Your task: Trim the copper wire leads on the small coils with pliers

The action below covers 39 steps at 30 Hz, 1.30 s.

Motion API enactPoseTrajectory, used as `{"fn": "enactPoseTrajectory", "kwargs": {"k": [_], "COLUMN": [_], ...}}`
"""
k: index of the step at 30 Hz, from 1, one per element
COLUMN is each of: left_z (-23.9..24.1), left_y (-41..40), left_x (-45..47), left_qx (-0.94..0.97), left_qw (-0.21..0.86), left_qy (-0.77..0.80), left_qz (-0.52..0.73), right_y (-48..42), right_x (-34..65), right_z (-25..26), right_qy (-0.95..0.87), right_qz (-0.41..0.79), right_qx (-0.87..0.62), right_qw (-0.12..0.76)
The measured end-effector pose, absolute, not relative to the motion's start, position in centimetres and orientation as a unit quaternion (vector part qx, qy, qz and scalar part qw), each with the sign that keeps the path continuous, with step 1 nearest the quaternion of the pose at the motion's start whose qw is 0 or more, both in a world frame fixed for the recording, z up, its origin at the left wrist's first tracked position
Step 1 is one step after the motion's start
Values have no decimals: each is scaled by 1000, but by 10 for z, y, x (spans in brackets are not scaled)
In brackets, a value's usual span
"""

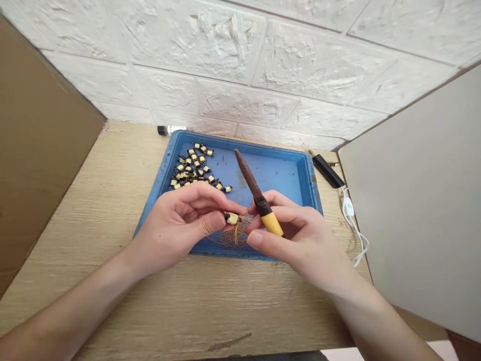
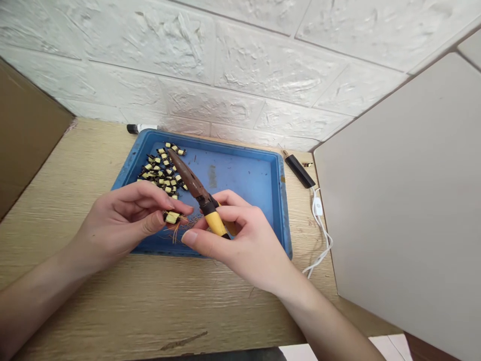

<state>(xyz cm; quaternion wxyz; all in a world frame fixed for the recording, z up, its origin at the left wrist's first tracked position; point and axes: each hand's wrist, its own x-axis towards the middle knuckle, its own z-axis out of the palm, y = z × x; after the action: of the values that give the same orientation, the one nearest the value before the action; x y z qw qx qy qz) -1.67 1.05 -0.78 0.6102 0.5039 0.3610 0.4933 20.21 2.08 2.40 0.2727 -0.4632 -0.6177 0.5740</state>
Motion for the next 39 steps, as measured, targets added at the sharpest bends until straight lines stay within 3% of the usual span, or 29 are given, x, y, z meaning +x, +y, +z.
{"fn": "enactPoseTrajectory", "kwargs": {"k": [16, 26, 32, 36, 39], "left_z": [-6, -11, -7, -10, -13], "left_y": [7, 9, 5, 7, 8], "left_x": [-16, -24, -15, -14, -16], "left_qx": [516, 635, 482, 418, 417], "left_qw": [628, 548, 646, 711, 740], "left_qy": [335, 315, 363, 382, 366], "left_qz": [476, 444, 467, 416, 380], "right_y": [18, 17, 14, 11, 9], "right_x": [203, 200, 201, 202, 201], "right_z": [15, 14, 12, 8, 7], "right_qy": [-592, -587, -611, -681, -703], "right_qz": [621, 634, 574, 457, 434], "right_qx": [-432, -418, -441, -438, -423], "right_qw": [279, 279, 322, 368, 371]}}
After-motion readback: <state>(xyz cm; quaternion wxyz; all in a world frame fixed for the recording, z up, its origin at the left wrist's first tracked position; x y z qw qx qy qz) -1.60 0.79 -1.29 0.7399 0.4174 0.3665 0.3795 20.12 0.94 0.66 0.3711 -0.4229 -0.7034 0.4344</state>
